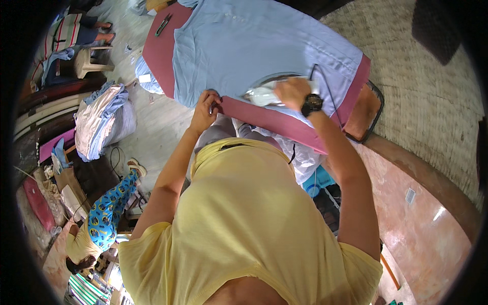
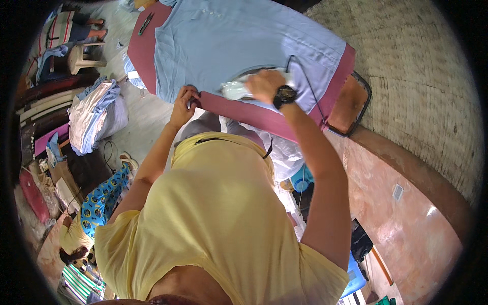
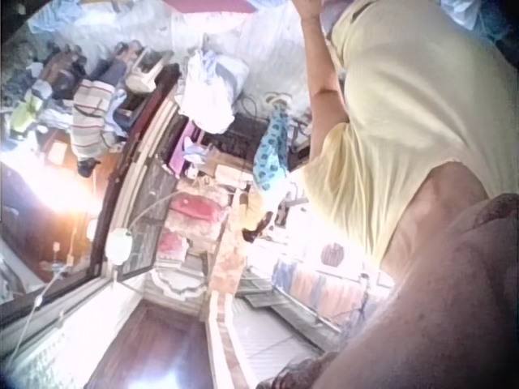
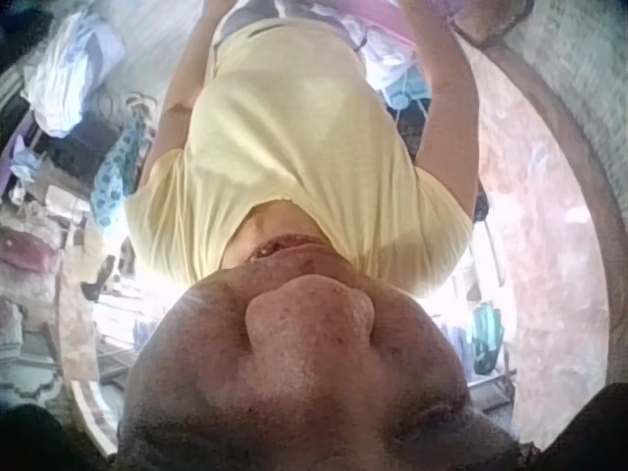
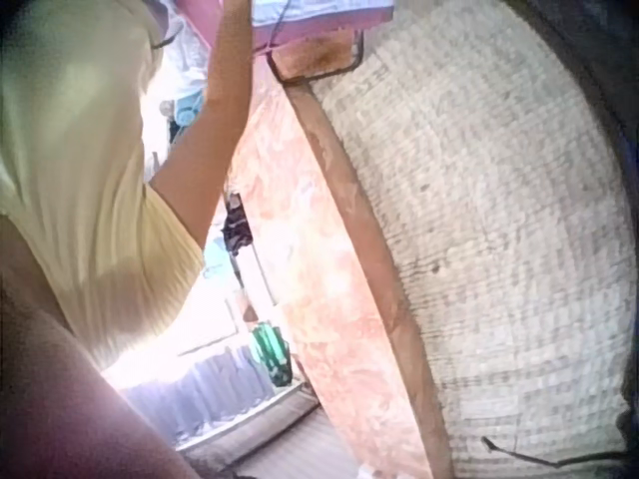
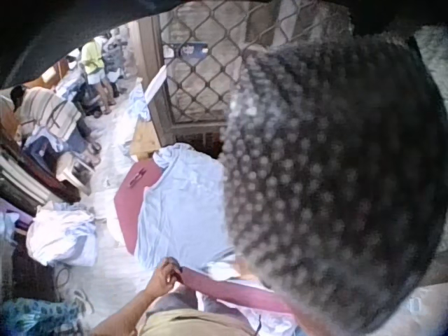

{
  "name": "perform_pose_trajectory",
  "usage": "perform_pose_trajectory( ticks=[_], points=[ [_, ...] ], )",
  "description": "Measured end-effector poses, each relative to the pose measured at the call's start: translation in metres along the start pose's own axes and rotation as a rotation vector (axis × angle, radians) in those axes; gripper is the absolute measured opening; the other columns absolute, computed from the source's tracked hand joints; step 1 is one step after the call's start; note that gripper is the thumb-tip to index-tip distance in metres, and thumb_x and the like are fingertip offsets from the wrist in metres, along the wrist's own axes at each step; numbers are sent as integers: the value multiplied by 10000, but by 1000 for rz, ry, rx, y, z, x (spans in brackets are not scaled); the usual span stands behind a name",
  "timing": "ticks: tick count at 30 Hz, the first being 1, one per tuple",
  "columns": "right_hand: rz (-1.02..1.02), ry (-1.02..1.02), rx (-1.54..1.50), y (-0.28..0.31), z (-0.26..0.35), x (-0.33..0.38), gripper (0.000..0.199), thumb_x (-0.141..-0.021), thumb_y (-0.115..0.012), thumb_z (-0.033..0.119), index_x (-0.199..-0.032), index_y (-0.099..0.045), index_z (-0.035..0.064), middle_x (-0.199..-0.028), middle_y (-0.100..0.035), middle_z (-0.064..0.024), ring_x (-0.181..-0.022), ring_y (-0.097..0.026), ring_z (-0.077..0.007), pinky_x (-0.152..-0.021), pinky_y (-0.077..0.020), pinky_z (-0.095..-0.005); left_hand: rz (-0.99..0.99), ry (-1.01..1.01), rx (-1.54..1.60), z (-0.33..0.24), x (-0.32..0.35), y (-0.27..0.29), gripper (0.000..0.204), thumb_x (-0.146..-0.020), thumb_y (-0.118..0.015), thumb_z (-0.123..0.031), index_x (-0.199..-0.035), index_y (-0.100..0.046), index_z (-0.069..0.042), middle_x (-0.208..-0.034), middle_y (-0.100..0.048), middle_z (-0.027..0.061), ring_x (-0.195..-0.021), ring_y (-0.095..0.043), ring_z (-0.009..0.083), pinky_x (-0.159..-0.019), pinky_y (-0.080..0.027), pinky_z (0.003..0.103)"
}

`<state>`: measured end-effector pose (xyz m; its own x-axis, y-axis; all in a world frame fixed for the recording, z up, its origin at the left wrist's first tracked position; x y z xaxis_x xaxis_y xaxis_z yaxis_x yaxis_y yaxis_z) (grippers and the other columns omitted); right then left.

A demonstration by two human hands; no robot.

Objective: The person irons a blue collared shirt on a padded surface, smoothing the fabric with their hands and using an iron on the front panels and around the buttons.

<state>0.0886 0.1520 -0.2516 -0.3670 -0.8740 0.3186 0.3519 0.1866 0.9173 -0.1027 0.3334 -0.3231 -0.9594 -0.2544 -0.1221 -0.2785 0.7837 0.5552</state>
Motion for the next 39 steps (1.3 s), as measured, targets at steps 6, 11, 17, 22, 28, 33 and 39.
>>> perform_pose_trajectory(
  ticks=[6,11,17,22,28,33,39],
  points=[
    [-121,25,-82,-5,60,-34,403,-857,-476,339,-715,-718,50,-726,-675,-205,-701,-676,-378,-690,-538,-492,-43,154,-103,11,7,10,281,-674,-555,108,-909,-445,2,-921,-458,156,-835,-521,352,-740,-459,391],
    [-183,-34,-63,8,25,-27,448,-886,-459,333,-659,-699,30,-683,-657,-218,-661,-661,-395,-667,-532,-492,-121,174,-18,9,11,13,272,-683,-581,94,-901,-446,4,-907,-463,153,-798,-528,336,-731,-464,380],
    [-279,-5,-62,2,50,-36,456,-915,-435,334,-695,-695,31,-719,-655,-244,-709,-656,-421,-700,-527,-505,-132,148,0,7,9,14,260,-687,-600,83,-895,-463,8,-904,-477,144,-797,-538,303,-739,-470,369],
    [45,29,181,12,-29,0,200,-827,-639,263,-893,-668,76,-839,-685,-155,-829,-668,-352,-713,-531,-492,-136,154,8,4,9,12,214,-696,-587,91,-869,-484,19,-923,-478,141,-787,-571,283,-726,-491,348],
    [-32,47,238,7,-95,47,307,-889,-488,342,-853,-716,140,-847,-707,-100,-819,-669,-321,-755,-529,-450,-119,177,-44,4,8,8,183,-700,-563,114,-850,-518,18,-940,-484,140,-791,-589,281,-722,-499,353],
    [-98,-205,-88,1,-21,24,468,-888,-397,391,-819,-736,75,-900,-684,-224,-907,-649,-388,-878,-480,-487,-125,273,-107,-17,3,-11,180,-791,-615,58,-938,-541,-16,-1012,-542,118,-772,-607,228,-697,-501,320],
    [21,-158,102,9,-98,61,394,-898,-407,367,-884,-719,126,-935,-696,-163,-947,-651,-368,-849,-495,-497,19,1135,1203,3,30,-110,373,-936,-621,-233,-1228,-526,-22,-1195,-587,119,-997,-636,224,-861,-518,280]
  ],
)
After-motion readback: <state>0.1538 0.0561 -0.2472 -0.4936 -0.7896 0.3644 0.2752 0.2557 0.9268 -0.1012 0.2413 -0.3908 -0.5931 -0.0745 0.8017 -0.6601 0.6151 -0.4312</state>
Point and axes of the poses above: each hand's wrist, its own x-axis away from the middle knuckle, its own y-axis out of the back of the hand, z = x × y, the point moved 7 cm from there along -x, towards the middle knuckle
